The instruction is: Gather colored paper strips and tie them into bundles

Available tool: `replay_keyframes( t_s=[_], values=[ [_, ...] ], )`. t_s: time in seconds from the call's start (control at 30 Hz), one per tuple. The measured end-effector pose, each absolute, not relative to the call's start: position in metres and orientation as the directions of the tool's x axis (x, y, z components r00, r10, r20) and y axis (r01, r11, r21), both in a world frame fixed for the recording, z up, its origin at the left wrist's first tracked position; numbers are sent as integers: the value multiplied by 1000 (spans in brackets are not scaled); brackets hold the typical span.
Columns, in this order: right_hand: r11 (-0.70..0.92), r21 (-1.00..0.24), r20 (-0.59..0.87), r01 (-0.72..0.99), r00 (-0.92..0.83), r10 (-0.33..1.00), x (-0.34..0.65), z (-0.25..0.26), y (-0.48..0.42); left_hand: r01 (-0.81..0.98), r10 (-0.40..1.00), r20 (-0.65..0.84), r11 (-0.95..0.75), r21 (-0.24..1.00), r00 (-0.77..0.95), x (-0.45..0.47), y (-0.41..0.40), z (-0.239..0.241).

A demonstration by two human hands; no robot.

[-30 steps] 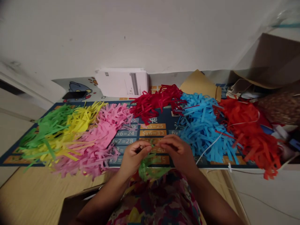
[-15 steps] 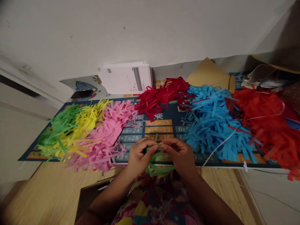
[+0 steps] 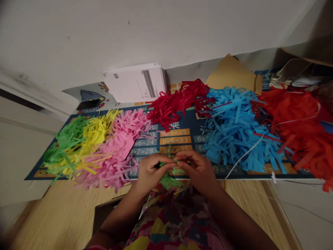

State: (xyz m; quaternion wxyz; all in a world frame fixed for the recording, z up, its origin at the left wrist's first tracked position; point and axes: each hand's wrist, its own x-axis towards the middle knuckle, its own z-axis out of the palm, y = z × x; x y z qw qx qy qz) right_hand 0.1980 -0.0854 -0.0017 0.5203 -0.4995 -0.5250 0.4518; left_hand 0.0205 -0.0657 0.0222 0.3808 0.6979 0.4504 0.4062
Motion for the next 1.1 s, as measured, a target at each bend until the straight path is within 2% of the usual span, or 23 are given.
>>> replay_keyframes(
  t_s=[0.2,0.37,0.5,0.6,0.7,0.97,1.1],
  values=[
    [18,-999,17,-31,30,999,202,-3,-83,325,921,236,-337,884,311,18,-62,21],
    [116,-991,117,-60,1,993,205,-2,-84,273,870,321,-434,858,375,16,-61,21],
    [208,-977,211,45,64,975,207,-3,-91,325,855,403,-502,802,327,15,-64,21],
    [271,-949,284,159,67,956,206,-2,-96,337,763,549,-645,686,341,16,-67,22],
    [309,-927,329,213,66,942,205,0,-98,356,683,623,-731,583,381,18,-69,23],
    [312,-917,336,248,63,940,206,3,-99,414,682,624,-730,544,383,19,-69,24],
    [344,-896,372,280,51,927,205,3,-96,382,682,593,-731,565,428,21,-67,24]
  ],
)
